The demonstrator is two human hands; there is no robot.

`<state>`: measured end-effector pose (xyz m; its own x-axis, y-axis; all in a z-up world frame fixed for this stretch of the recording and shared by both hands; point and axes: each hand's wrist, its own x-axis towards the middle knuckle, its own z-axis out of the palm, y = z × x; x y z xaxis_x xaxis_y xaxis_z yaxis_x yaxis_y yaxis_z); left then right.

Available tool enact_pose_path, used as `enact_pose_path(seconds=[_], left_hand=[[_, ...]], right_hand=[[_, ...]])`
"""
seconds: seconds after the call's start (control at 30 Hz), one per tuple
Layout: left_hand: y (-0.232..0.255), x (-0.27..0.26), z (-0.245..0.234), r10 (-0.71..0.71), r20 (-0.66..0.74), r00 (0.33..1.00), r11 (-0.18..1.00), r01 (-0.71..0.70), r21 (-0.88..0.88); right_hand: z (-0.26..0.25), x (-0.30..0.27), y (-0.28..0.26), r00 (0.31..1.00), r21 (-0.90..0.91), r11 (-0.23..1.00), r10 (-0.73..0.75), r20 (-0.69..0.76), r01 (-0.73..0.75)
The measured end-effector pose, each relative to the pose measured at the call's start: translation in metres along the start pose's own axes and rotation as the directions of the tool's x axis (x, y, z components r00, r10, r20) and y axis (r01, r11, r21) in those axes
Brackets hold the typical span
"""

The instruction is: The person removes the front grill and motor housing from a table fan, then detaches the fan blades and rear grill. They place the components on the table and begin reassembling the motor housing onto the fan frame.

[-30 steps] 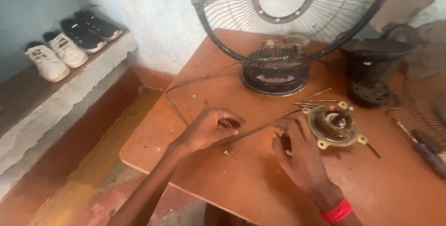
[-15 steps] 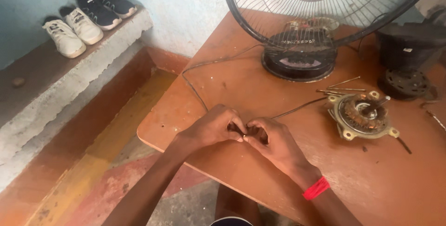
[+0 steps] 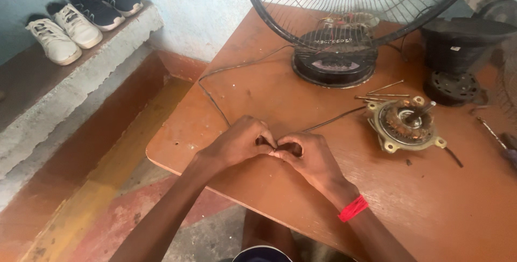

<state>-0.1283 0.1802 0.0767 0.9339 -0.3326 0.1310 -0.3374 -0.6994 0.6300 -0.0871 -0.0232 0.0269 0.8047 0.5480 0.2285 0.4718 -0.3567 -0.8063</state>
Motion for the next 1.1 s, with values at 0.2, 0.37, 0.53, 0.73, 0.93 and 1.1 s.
enact_pose_path(seconds=[0.2, 0.37, 0.53, 0.73, 0.93, 1.1], left_hand=[[0.007, 0.013, 0.005, 0.025, -0.028, 0.999, 1.000, -0.025, 0.004], [0.015, 0.031, 0.020, 0.005, -0.080, 0.997, 1.000, -0.006, -0.013], [0.028, 0.051, 0.036, 0.049, -0.165, 0.985, 0.992, -0.067, -0.109], [0.050, 0.076, 0.055, 0.080, -0.260, 0.962, 0.961, -0.144, -0.236], [0.073, 0.104, 0.066, -0.002, -0.273, 0.962, 0.932, -0.097, -0.348], [0.087, 0.127, 0.075, 0.056, -0.273, 0.961, 0.864, -0.183, -0.468]], right_hand=[[-0.013, -0.006, -0.002, 0.989, 0.145, 0.979, 0.147, 0.004, -0.146], [-0.032, -0.011, 0.002, 0.980, 0.131, 0.975, 0.189, -0.057, -0.181], [-0.057, -0.017, 0.003, 0.976, 0.017, 0.995, 0.099, -0.195, -0.098], [-0.094, -0.030, 0.001, 0.950, 0.004, 0.995, 0.095, -0.297, -0.098], [-0.127, -0.035, -0.004, 0.919, 0.017, 0.997, 0.078, -0.386, -0.077], [-0.152, -0.040, -0.007, 0.889, -0.034, 0.996, 0.058, -0.455, -0.082]])
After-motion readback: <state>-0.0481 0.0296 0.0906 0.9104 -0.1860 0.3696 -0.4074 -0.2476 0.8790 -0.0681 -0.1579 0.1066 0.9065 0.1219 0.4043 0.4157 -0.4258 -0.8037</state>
